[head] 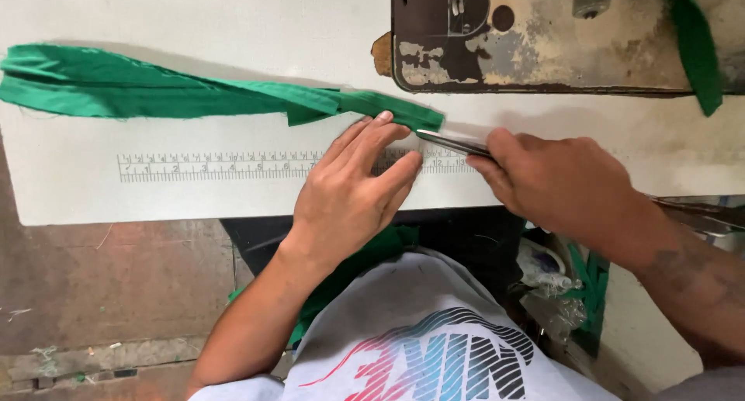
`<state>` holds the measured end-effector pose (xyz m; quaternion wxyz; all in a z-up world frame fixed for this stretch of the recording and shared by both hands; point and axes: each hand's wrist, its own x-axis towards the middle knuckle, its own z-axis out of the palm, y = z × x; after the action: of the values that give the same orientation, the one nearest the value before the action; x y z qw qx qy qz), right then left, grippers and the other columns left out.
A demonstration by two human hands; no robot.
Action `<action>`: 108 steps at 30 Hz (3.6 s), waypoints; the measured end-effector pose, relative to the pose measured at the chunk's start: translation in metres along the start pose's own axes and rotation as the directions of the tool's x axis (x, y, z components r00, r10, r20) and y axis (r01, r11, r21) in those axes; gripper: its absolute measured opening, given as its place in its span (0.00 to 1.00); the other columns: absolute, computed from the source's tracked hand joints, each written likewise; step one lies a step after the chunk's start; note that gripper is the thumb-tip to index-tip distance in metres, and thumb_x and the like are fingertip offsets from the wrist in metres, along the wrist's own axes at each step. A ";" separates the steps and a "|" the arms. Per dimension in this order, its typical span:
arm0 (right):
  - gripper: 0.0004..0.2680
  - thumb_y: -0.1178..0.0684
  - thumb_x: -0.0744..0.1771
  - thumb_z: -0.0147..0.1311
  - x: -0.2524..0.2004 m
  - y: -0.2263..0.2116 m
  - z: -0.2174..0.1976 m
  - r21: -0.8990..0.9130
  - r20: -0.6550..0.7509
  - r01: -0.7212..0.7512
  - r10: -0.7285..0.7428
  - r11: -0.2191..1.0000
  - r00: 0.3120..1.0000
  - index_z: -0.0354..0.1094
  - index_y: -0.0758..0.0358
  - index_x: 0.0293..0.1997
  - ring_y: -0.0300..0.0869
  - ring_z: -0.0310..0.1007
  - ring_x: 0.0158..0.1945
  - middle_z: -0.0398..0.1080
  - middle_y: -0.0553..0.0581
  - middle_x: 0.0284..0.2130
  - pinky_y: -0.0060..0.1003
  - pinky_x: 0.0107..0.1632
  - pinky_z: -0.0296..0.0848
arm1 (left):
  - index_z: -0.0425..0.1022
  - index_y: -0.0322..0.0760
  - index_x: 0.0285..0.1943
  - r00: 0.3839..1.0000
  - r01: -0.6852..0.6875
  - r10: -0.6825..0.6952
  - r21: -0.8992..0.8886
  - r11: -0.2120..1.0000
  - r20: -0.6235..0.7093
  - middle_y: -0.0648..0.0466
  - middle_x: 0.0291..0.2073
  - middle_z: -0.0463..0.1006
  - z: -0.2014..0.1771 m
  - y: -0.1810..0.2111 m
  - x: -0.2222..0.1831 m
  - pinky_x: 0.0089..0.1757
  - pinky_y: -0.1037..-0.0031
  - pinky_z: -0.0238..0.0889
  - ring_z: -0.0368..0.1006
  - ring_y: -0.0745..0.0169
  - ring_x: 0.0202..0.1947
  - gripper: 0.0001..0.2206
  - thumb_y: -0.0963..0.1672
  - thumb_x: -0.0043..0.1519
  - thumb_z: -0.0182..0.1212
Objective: Sewing green fabric strips onto zippers using an industrial sewing machine and trimming them with scissors.
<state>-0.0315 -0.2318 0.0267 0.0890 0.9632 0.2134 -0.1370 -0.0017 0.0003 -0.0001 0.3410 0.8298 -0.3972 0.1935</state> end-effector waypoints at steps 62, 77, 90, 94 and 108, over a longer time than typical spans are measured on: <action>0.07 0.55 0.61 0.53 0.034 -0.023 -0.033 0.921 -0.092 -0.041 0.316 0.388 0.944 0.71 0.58 0.41 0.35 0.71 0.39 0.73 0.50 0.37 0.27 0.41 0.67 | 0.63 0.37 0.50 0.983 -0.123 0.122 -0.001 0.992 0.140 0.47 0.44 0.67 -0.035 -0.028 0.023 0.45 0.62 0.60 0.64 0.50 0.45 0.21 0.54 0.58 0.51; 0.10 0.59 0.66 0.49 0.021 0.032 0.015 0.493 -0.430 0.314 -0.086 0.812 0.899 0.66 0.54 0.52 0.45 0.60 0.33 0.59 0.55 0.32 0.39 0.31 0.60 | 0.66 0.37 0.55 0.799 -0.400 0.105 0.393 0.828 0.592 0.51 0.45 0.64 -0.048 -0.024 0.020 0.40 0.70 0.57 0.59 0.55 0.44 0.18 0.47 0.57 0.48; 0.08 0.46 0.61 0.55 0.019 0.025 -0.048 0.638 0.319 -0.570 0.495 0.518 0.808 0.72 0.52 0.39 0.38 0.64 0.27 0.72 0.48 0.32 0.35 0.28 0.58 | 0.70 0.32 0.54 0.786 -0.519 0.486 -0.018 0.855 0.383 0.54 0.54 0.70 0.004 -0.050 0.033 0.47 0.70 0.58 0.57 0.59 0.43 0.14 0.42 0.62 0.44; 0.06 0.50 0.62 0.58 0.014 0.028 -0.038 0.780 0.229 -0.454 0.478 0.430 0.848 0.69 0.58 0.27 0.34 0.55 0.21 0.63 0.50 0.18 0.32 0.24 0.51 | 0.70 0.34 0.55 0.790 -0.494 0.454 -0.009 0.869 0.411 0.54 0.53 0.71 0.004 -0.049 0.034 0.49 0.70 0.55 0.57 0.60 0.45 0.16 0.44 0.61 0.45; 0.19 0.45 0.62 0.53 0.016 -0.063 0.018 0.604 -0.647 0.284 0.250 0.745 0.720 0.59 0.70 0.50 0.50 0.65 0.56 0.64 0.66 0.50 0.47 0.64 0.58 | 0.72 0.29 0.29 0.814 -0.342 0.428 -0.273 0.899 0.393 0.50 0.31 0.78 0.002 -0.053 0.033 0.50 0.62 0.54 0.59 0.51 0.50 0.13 0.45 0.58 0.49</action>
<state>-0.0490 -0.1735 -0.0019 -0.3489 0.9054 0.1765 0.1658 0.0606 0.0048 -0.0037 0.2722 0.7172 -0.6410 0.0260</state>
